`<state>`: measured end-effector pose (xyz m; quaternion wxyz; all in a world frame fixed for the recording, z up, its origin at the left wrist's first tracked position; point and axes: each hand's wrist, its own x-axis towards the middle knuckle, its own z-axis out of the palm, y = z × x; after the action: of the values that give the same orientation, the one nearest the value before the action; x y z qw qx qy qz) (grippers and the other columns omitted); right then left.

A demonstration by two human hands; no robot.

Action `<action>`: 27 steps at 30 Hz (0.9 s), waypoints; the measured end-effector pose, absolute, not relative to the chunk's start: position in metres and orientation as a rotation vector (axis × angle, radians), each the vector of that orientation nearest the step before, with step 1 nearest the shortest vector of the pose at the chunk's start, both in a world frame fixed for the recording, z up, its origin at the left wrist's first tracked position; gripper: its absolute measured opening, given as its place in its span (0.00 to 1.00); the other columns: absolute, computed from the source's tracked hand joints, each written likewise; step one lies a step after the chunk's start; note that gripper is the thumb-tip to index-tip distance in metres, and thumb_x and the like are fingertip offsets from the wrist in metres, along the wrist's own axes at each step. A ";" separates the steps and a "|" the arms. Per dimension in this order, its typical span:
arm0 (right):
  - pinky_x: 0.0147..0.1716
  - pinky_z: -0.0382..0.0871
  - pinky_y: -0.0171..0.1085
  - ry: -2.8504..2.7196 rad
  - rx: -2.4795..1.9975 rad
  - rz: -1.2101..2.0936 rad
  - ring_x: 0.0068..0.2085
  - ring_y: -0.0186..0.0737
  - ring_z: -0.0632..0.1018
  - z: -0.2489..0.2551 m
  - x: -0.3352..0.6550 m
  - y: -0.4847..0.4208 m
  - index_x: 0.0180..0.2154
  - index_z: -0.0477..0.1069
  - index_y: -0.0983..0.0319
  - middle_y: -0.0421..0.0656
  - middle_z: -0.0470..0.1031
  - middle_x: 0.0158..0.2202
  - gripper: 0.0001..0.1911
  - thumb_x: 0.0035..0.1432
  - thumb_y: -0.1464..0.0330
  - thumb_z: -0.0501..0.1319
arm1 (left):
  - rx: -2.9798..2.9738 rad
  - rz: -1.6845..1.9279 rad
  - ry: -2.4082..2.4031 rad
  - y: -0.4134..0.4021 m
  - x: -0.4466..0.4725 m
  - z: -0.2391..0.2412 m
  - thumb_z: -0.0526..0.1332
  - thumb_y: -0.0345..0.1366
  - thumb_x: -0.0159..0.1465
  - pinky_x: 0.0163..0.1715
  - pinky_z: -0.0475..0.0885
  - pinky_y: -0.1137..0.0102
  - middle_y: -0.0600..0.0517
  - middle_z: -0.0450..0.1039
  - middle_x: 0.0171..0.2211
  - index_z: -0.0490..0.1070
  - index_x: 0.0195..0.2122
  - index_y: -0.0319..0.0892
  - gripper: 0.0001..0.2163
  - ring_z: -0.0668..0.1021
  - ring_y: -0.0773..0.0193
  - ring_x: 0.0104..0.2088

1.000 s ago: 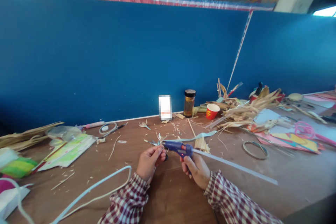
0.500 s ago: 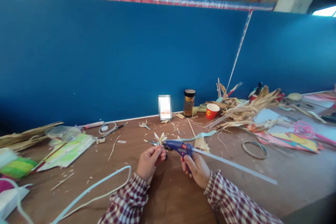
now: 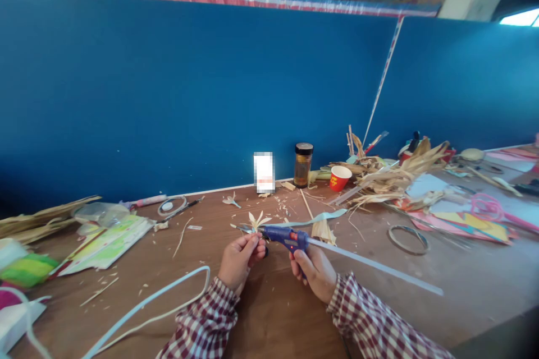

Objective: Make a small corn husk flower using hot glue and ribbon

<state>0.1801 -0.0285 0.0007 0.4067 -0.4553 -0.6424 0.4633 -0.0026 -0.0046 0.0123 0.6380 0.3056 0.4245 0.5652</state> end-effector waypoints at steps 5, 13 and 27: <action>0.14 0.56 0.27 -1.619 -1.144 1.164 0.17 0.28 0.63 -0.001 0.180 -0.028 0.25 0.64 0.65 0.38 0.62 0.17 0.24 0.59 0.54 0.45 | 0.689 1.265 0.974 -0.004 -0.002 0.013 0.68 0.35 0.48 0.23 0.73 0.79 0.50 0.74 0.23 0.74 0.31 0.33 0.12 0.74 0.73 0.22; 0.14 0.57 0.28 -1.612 -1.134 1.176 0.17 0.29 0.64 0.001 0.179 -0.029 0.25 0.64 0.65 0.38 0.62 0.18 0.24 0.58 0.52 0.45 | 0.699 1.237 0.940 -0.003 -0.003 0.011 0.68 0.36 0.48 0.22 0.72 0.79 0.50 0.73 0.23 0.73 0.31 0.33 0.12 0.73 0.73 0.21; 0.15 0.58 0.28 -1.671 -1.147 1.112 0.18 0.29 0.66 0.004 0.181 -0.029 0.25 0.65 0.65 0.39 0.64 0.18 0.24 0.59 0.53 0.46 | 0.696 1.248 0.943 -0.004 -0.003 0.011 0.67 0.35 0.49 0.22 0.72 0.80 0.51 0.72 0.22 0.73 0.30 0.33 0.11 0.73 0.74 0.20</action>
<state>0.1810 -0.0294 0.0039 0.4028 -0.4541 -0.6615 0.4403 -0.0033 -0.0040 0.0113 0.6554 0.3072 0.4159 0.5505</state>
